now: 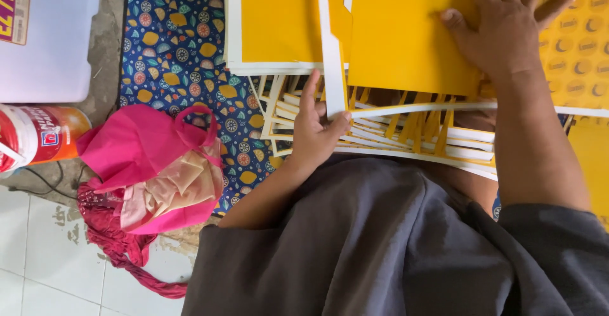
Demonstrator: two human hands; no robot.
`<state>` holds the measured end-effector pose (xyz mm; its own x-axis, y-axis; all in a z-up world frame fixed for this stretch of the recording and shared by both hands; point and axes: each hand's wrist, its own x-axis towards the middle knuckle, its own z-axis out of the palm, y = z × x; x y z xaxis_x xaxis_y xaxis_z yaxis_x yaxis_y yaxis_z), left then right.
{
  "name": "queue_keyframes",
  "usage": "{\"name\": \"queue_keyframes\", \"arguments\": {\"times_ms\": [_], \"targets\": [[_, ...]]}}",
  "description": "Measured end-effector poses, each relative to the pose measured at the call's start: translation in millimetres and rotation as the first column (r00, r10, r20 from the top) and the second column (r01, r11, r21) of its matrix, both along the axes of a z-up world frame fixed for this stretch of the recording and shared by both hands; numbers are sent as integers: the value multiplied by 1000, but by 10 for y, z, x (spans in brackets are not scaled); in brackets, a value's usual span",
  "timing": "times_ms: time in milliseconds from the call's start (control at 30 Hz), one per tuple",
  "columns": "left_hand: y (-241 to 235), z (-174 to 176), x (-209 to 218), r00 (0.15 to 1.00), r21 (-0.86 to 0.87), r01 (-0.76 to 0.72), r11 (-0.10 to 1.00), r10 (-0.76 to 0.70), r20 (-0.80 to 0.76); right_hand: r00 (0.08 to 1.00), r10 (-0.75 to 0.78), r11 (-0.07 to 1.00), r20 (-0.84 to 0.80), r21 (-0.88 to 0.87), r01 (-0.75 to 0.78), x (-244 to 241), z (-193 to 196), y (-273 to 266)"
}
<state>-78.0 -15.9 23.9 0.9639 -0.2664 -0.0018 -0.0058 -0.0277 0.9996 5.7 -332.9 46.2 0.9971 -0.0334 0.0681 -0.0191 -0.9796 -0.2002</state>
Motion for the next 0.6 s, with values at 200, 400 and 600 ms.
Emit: {"name": "queue_keyframes", "arguments": {"times_ms": [200,400,600], "targets": [[112,55,216,837,515,-335,789,-1,547,797,-46,619,603,643,-450,-438,191,1],[-43,378,432,595,387,-488,782,-27,803,931,-355,-160,-85,987,29,-1432,-151,-51],[-985,40,833,464,409,-274,871,-252,849,830,-320,-329,-458,875,356,-1721,-661,312]]}}
